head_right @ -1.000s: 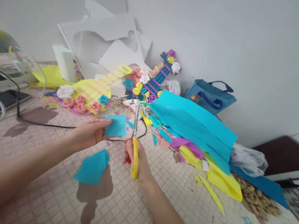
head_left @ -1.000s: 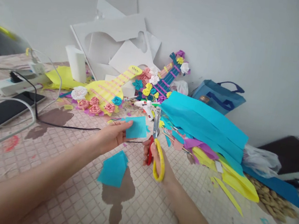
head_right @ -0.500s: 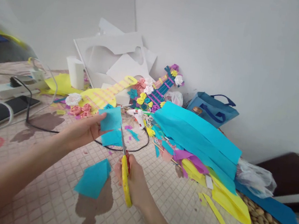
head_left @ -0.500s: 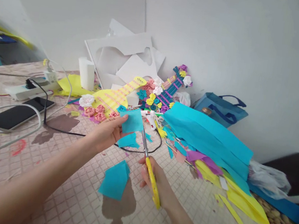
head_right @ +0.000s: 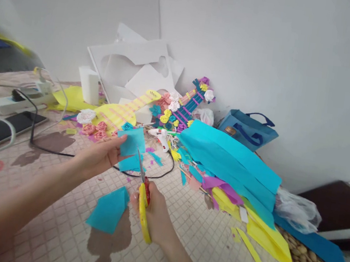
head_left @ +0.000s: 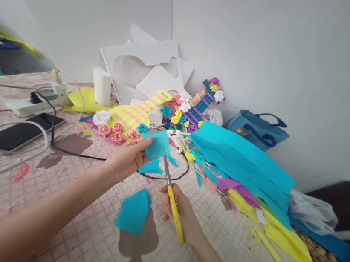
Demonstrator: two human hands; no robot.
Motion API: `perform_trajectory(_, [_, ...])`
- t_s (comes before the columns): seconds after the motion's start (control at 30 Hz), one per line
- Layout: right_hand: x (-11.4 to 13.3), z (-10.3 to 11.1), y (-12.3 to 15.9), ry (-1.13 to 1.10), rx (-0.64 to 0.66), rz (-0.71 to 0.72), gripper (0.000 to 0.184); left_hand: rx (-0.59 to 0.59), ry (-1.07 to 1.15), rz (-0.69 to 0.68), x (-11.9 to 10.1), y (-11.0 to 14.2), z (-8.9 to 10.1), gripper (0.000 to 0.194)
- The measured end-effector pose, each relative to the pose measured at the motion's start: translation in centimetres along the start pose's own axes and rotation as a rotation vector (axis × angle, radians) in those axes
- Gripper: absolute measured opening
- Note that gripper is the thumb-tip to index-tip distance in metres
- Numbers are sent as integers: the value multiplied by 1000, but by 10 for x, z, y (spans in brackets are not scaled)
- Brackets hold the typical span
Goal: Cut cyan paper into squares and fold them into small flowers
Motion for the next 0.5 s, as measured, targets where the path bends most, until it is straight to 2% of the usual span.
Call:
perform_trajectory(0.1, [1, -1, 0, -46, -21, -5, 25, -30, 102, 15, 3, 1, 1, 13])
perform_trajectory(0.2, [2, -2, 1, -71, -34, -31, 25, -30, 113, 25, 4, 3, -2, 15])
perform_trajectory(0.5, [4, 0, -1, 9, -30, -5, 23, -66, 147, 50, 3, 4, 1, 18])
Point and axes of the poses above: each hand's wrist, its own y-axis away from the middle knuckle, its own z-axis out of the back of the hand, x = y × z, the point moved 10 cm from there along -y, towards the middle knuckle, and after that the axes turned 15 degrees about z, right-handed, at the moved point
